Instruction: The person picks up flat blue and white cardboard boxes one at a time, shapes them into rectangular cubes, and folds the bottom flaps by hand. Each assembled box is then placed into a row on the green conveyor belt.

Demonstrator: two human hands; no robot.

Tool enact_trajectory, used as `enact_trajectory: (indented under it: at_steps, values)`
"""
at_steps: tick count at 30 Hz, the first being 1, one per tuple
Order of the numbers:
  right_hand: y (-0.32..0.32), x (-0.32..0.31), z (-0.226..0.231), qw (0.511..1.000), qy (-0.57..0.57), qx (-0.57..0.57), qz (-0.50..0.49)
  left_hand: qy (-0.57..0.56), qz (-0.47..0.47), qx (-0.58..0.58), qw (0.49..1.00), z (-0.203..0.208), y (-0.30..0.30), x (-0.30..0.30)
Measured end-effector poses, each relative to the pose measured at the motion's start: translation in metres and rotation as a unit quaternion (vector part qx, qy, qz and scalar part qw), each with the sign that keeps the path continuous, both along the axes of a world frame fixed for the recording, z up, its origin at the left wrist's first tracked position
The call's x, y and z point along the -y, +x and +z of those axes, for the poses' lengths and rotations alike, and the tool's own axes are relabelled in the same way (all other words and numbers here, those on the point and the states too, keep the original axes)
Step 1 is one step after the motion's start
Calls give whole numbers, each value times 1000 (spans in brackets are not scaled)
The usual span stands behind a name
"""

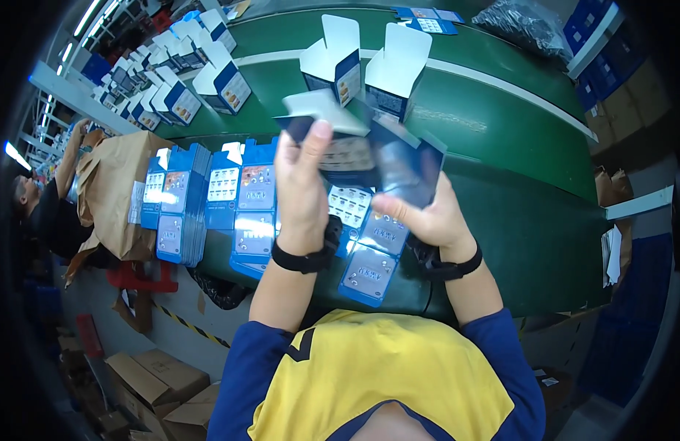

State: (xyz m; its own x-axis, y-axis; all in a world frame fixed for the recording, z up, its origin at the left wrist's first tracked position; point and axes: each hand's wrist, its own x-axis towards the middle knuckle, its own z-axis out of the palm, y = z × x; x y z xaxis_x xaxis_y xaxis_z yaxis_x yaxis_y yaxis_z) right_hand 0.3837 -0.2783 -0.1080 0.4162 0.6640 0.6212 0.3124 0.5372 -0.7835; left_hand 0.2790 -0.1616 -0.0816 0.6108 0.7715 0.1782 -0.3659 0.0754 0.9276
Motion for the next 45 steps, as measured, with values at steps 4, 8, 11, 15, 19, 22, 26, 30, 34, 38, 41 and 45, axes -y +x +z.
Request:
enact_trajectory:
  at_steps: [4, 8, 11, 15, 19, 22, 26, 30, 34, 38, 41, 45]
  values:
    - [2, 10, -12, 992, -69, -12, 104, -8, 1, -22, 1000, -8, -10, -21]
    - [6, 2, -19, 990, -72, -105, 66, -55, -71, -6, 996, -7, -6, -4]
    - [2, -8, -22, 981, -25, -190, 32, -74, -172, -31, 982, -30, -14, 17]
    - [-3, -12, -17, 959, 42, -281, 14, 37, -373, -149, 915, -108, -49, 30]
    - [6, 4, -18, 954, 58, -280, -94, 177, -380, 23, 907, -30, -4, 56]
    - [13, 3, -14, 945, 84, -277, -151, 302, -325, 54, 894, -21, -5, 56]
    - [13, 7, -9, 906, 199, -374, 12, 440, -246, -98, 858, -49, -23, 38]
    - [17, 18, -12, 980, 76, -166, 81, 519, -60, -194, 830, -54, -37, 0]
    - [21, 20, -7, 974, 62, -156, 153, 553, -37, -146, 820, -41, -34, -1]
    - [11, 19, 1, 968, 29, -236, 78, 589, -12, -76, 804, -26, -24, 7]
    - [7, 17, 2, 957, 11, -290, 25, 585, -17, -47, 809, -26, -13, 13]
    - [12, 14, -12, 946, 99, -282, 122, 575, -14, -44, 817, -20, -9, 18]
